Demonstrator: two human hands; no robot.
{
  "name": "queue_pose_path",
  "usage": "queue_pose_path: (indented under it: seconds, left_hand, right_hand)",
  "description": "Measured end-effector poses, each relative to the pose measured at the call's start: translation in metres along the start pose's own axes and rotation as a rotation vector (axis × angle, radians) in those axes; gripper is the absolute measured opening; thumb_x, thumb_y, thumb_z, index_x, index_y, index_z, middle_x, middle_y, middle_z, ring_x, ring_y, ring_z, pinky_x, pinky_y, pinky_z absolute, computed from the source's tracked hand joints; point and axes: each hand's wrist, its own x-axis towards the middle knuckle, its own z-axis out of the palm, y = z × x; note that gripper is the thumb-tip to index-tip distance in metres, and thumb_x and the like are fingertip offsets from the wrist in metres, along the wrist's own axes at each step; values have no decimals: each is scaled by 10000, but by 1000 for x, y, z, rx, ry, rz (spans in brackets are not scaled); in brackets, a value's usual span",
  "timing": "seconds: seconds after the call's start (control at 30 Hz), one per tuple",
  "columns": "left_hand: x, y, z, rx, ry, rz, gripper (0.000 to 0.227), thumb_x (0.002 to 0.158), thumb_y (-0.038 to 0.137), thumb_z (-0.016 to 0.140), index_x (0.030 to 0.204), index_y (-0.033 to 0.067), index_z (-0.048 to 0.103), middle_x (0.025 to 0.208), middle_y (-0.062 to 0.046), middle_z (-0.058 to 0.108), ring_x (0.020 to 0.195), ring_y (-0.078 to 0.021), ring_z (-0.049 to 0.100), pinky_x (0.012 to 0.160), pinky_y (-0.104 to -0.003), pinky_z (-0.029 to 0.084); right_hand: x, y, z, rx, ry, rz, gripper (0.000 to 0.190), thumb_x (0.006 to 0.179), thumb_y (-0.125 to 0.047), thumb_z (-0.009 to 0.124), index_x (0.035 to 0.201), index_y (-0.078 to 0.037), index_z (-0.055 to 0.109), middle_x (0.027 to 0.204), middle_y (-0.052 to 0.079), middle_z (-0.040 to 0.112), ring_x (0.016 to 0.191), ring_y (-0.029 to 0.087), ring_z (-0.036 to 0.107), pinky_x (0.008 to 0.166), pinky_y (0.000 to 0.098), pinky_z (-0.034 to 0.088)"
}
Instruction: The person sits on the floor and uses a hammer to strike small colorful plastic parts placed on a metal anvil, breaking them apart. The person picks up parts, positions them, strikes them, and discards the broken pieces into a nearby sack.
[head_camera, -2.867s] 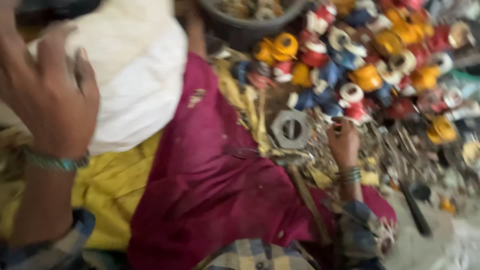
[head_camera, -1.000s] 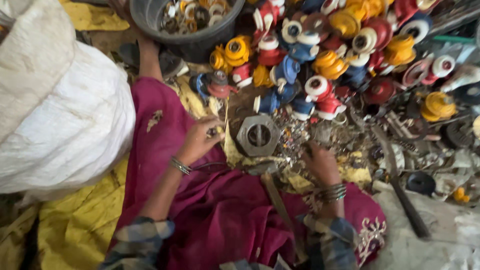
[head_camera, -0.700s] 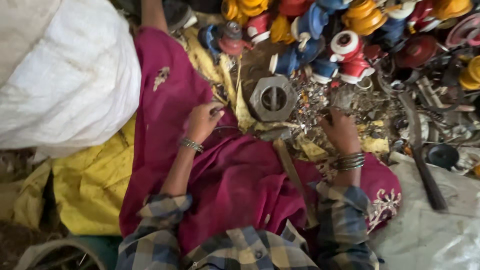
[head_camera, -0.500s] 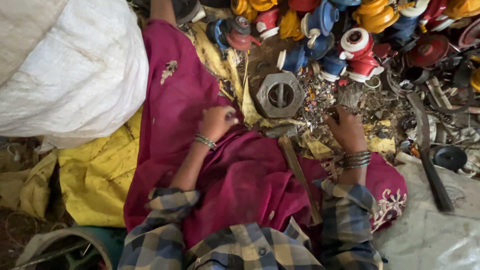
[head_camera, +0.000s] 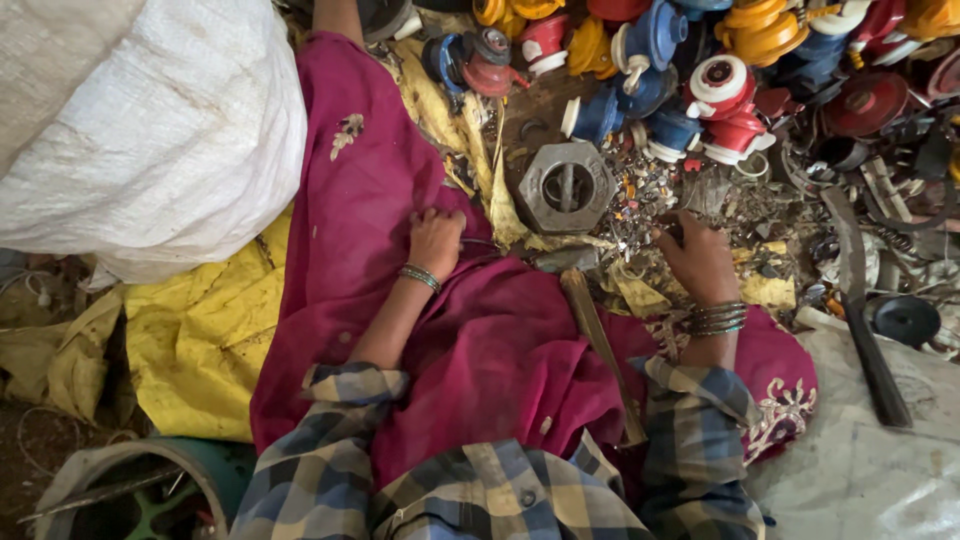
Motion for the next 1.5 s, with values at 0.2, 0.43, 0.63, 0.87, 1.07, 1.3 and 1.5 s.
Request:
queue_pose_path:
  seconds: [0.2, 0.43, 0.63, 0.87, 1.07, 1.3, 1.5]
  left_hand:
    - [-4, 6, -17, -71, 83, 73, 91, 927, 175, 682, 939, 100, 632, 934, -152, 707, 958, -377, 651, 903, -606, 498]
    - [-11, 33, -116, -120, -48, 250, 49, 953, 116, 589, 999, 120, 608, 757, -181, 665, 711, -395, 670, 621, -535, 506]
    - [-26, 53, -214, -220, 19, 268, 143, 912, 58, 620, 1045, 96, 657, 772, -158, 682, 703, -372, 674, 598, -499, 493]
    - [-19, 133, -199, -767, 401, 192, 133, 1012, 69, 689, 1143, 49, 672, 1040, -127, 741, 928, -301, 750, 798, -401, 577]
    - [4, 223, -110, -686, 275, 430, 266, 998, 8, 581, 1242, 53, 678, 1143, -125, 725, 1048, -296, 681, 947, -407, 550]
    - [19, 237, -58, -527, 238, 663, 338, 917, 100, 713, 1247, 47, 670, 1216, -176, 699, 1094, -312, 658, 967, -446, 518]
    - [88, 190, -36, -350, 293, 475, 180, 887, 59, 729, 1067, 67, 736, 1156, -99, 729, 1035, -308, 654, 957, -439, 508]
  right_hand:
    - [1, 9, 2, -37, 34, -59, 316, 945, -284, 729, 1163, -56, 708, 936, 200, 748, 820, 356, 732, 739, 463, 575]
    - [0, 8, 3, -49, 27, 3, 336, 956, -330, 701, 1146, -53, 688, 977, 194, 739, 866, 399, 708, 748, 511, 551]
    - [-6, 5, -7, -107, 161, 110, 348, 973, -392, 666, 1067, -60, 714, 930, 199, 726, 830, 420, 685, 709, 535, 529]
    - [2, -46, -8, 557, -183, 271, 640, 1079, -541, 489, 969, 16, 787, 838, 133, 765, 749, 254, 681, 721, 386, 559]
    - [1, -58, 25, 1728, -95, 420, 431, 1000, -416, 461, 1143, -52, 642, 1099, 118, 761, 973, 241, 746, 887, 438, 604]
    - [13, 48, 38, 1349, 619, 577, 154, 957, -26, 560, 1078, 5, 650, 1019, 130, 758, 913, 228, 740, 833, 380, 633]
    - [-8, 139, -22, 342, 525, 768, 293, 977, -229, 664, 1121, 21, 715, 991, 159, 741, 884, 275, 693, 786, 388, 535]
